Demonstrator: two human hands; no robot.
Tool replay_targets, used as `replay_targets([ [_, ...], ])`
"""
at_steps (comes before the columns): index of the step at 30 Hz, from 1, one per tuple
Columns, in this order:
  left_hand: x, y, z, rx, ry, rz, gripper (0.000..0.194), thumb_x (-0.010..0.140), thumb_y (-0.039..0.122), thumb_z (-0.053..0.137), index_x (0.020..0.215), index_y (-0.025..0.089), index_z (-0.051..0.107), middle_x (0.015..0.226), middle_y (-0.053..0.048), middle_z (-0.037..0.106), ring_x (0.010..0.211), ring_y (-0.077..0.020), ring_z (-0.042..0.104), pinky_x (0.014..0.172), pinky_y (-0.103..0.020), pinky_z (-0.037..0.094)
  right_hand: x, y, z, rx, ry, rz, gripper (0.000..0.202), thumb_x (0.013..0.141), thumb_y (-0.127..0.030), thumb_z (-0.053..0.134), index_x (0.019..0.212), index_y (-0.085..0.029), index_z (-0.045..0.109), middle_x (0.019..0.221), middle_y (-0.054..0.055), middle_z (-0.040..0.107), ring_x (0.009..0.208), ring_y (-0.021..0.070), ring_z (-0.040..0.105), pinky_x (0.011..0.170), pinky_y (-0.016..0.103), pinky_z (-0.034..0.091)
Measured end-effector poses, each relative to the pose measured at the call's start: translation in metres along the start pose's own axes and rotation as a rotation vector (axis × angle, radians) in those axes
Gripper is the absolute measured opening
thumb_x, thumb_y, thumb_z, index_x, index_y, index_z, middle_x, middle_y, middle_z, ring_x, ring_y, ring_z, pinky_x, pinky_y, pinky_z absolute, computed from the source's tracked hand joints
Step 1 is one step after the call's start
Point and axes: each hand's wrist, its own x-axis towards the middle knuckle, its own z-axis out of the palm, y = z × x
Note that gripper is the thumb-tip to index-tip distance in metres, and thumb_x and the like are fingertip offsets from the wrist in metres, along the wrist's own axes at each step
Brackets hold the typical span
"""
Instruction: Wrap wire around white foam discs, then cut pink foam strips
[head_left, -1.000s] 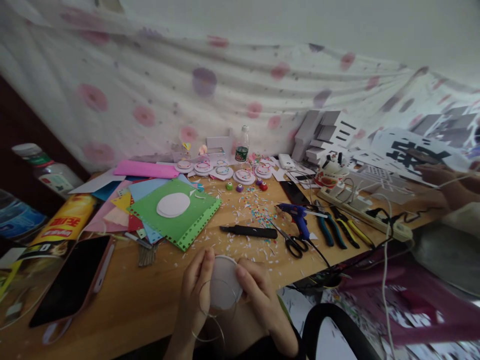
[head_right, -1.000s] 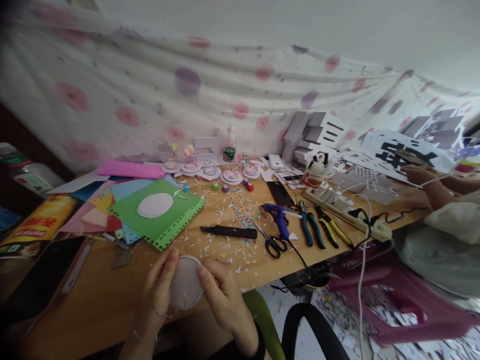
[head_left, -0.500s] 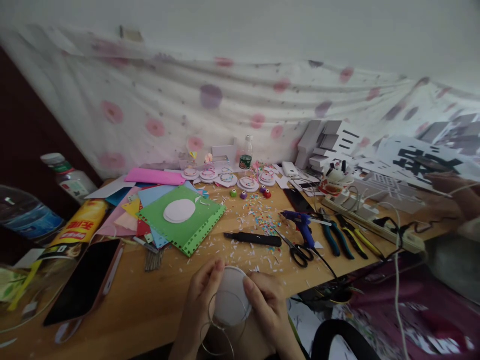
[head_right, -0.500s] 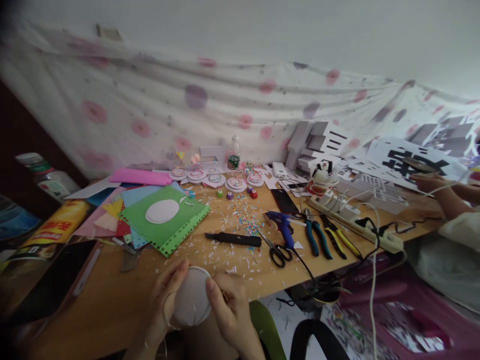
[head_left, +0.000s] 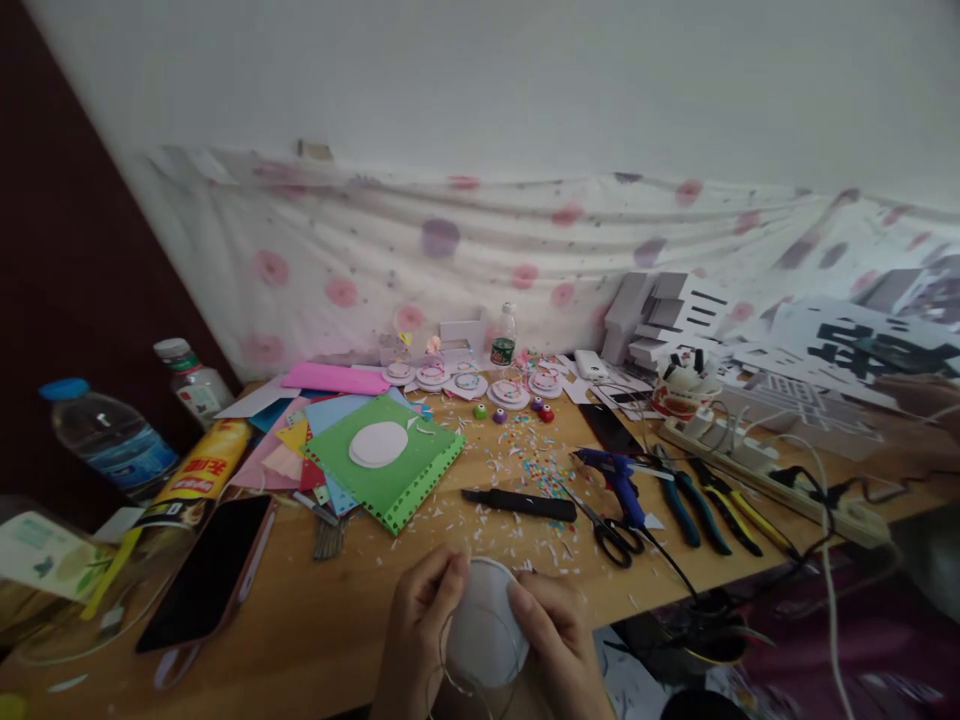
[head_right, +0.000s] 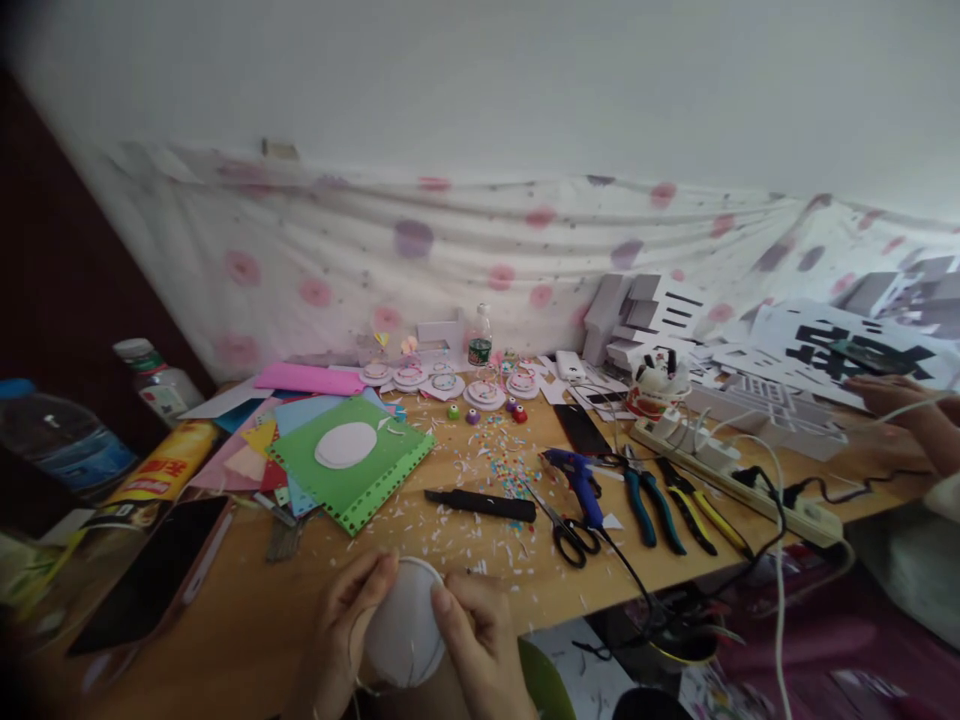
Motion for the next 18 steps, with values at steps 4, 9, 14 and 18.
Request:
replay_targets([
  [4,0.001,0.004,-0.001,0.005,-0.040,0.013,0.062,0.068,0.075,0.071,0.056,0.021,0.043,0.059,0.006,0.034,0.057,-0.0123,0.031,0.052,-0.025,0.027,-0.004,0.004,0.001,0.010,0.057,0.043,0.059,0.097,-0.062,0.049,0.055,-0.021,0.039,0.057,-0.002,0.035,0.056,0.0148,0.039,0.054,0.028,0.035],
  [9,-0.002,0.001,-0.003,0.082,0.069,0.063,0.060,0.072,0.075,0.068,0.053,0.020,0.051,0.057,0.002,0.044,0.058,-0.0151,0.042,0.054,-0.026,0.035,-0.006,0.004,0.002,0.032,0.080,0.053,0.058,0.096,-0.057,0.054,0.053,-0.021,0.038,0.056,-0.003,0.032,0.053,0.0137,0.035,0.050,0.028,0.031],
  [14,-0.011,0.003,-0.004,0.082,0.131,-0.029,0.069,0.077,0.081,0.056,0.093,0.017,0.077,0.081,-0.007,0.071,0.073,-0.0220,0.063,0.059,-0.028,0.050,-0.004,0.003,-0.001,0.132,0.082,0.140,0.056,0.095,-0.058,0.054,0.056,-0.019,0.049,0.057,-0.001,0.040,0.055,0.0133,0.036,0.051,0.027,0.031],
  [18,-0.015,0.006,-0.001,-0.042,-0.089,-0.031,0.075,0.073,0.077,0.066,0.117,0.016,0.072,0.078,-0.004,0.070,0.048,-0.0116,0.053,0.037,-0.020,0.038,0.001,0.000,-0.002,0.257,0.205,0.220,0.055,0.088,-0.063,0.062,0.060,-0.016,0.060,0.061,0.002,0.049,0.059,0.0150,0.042,0.053,0.026,0.036],
])
